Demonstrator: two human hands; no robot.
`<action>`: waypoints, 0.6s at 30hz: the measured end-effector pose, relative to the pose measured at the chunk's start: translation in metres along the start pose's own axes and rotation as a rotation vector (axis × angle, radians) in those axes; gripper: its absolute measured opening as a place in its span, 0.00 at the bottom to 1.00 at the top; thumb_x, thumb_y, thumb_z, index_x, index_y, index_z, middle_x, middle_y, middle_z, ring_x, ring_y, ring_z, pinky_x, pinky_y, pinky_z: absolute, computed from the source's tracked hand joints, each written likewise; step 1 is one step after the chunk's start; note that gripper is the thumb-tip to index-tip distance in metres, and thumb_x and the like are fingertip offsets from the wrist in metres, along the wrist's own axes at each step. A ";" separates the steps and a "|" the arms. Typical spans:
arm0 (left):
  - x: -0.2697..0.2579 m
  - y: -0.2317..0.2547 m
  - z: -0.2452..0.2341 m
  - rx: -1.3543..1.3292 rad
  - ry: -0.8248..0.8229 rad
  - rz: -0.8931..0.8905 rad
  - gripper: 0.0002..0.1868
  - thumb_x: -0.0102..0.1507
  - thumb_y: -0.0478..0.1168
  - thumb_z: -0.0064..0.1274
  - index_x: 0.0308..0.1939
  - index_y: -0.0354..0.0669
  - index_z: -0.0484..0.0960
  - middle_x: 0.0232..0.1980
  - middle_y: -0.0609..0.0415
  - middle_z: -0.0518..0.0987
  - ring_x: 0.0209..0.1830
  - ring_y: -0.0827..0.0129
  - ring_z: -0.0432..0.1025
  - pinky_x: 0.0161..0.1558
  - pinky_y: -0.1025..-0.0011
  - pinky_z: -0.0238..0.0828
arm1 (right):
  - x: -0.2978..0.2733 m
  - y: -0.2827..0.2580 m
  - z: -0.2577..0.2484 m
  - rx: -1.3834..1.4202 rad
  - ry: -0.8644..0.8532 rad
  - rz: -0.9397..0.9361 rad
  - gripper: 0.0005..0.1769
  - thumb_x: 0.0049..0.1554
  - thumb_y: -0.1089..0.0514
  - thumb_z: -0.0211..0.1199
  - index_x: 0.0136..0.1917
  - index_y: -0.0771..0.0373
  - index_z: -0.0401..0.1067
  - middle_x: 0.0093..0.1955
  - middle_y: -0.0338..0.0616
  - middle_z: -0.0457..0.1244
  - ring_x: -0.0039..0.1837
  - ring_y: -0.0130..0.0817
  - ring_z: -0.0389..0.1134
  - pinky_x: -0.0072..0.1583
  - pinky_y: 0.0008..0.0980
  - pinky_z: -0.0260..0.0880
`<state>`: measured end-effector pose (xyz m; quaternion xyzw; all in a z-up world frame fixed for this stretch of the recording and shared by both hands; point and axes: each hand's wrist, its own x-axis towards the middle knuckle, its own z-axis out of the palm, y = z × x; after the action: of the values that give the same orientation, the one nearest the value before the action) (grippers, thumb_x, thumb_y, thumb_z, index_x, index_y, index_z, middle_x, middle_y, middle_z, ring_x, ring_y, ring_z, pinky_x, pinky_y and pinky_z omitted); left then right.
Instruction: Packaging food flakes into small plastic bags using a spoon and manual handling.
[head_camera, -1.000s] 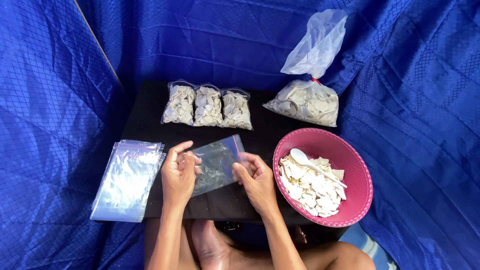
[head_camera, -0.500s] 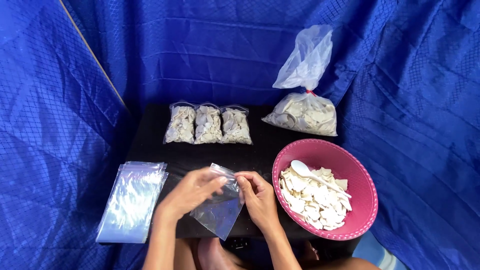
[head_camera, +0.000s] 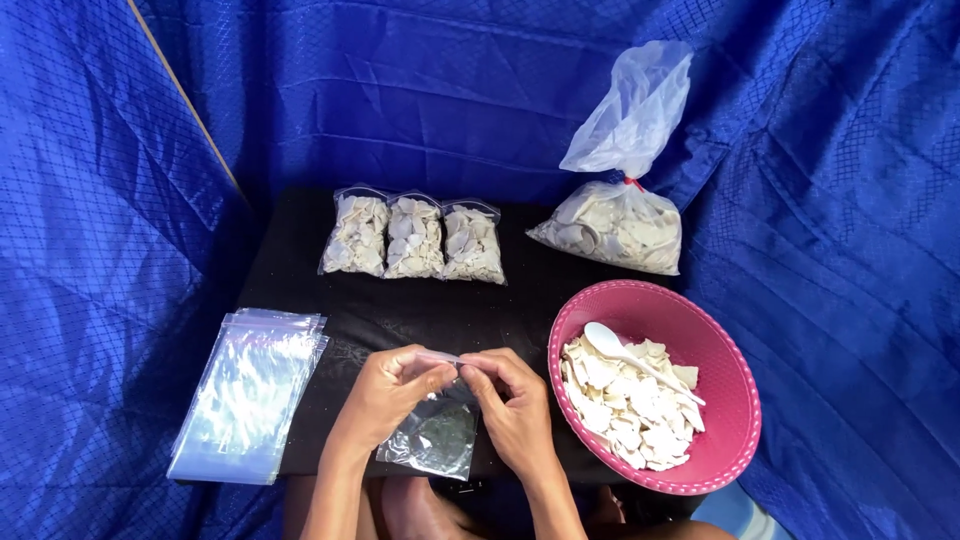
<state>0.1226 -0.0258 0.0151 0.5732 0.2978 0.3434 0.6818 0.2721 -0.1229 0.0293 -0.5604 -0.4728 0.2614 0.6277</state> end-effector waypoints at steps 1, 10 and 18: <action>-0.001 0.006 0.000 0.000 0.001 0.000 0.07 0.58 0.32 0.65 0.37 0.29 0.90 0.31 0.49 0.86 0.29 0.75 0.72 0.32 0.79 0.67 | 0.000 0.001 0.000 0.000 -0.001 0.000 0.07 0.57 0.64 0.66 0.48 0.70 0.81 0.45 0.41 0.69 0.42 0.26 0.65 0.44 0.23 0.66; -0.004 0.009 -0.002 -0.030 -0.005 0.077 0.08 0.62 0.32 0.58 0.40 0.29 0.90 0.38 0.50 0.86 0.36 0.72 0.74 0.40 0.75 0.72 | -0.003 0.012 0.001 0.069 -0.016 0.079 0.19 0.56 0.66 0.67 0.61 0.66 0.74 0.46 0.43 0.69 0.42 0.25 0.66 0.46 0.23 0.68; -0.003 0.000 -0.005 -0.021 0.011 0.121 0.01 0.60 0.29 0.63 0.33 0.33 0.86 0.31 0.54 0.83 0.28 0.80 0.68 0.32 0.82 0.64 | 0.000 -0.002 0.002 -0.093 -0.034 -0.071 0.04 0.53 0.66 0.70 0.44 0.66 0.79 0.48 0.39 0.68 0.45 0.25 0.65 0.48 0.23 0.66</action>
<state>0.1174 -0.0253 0.0144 0.5811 0.2625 0.3903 0.6642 0.2696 -0.1230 0.0312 -0.5673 -0.5148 0.2259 0.6018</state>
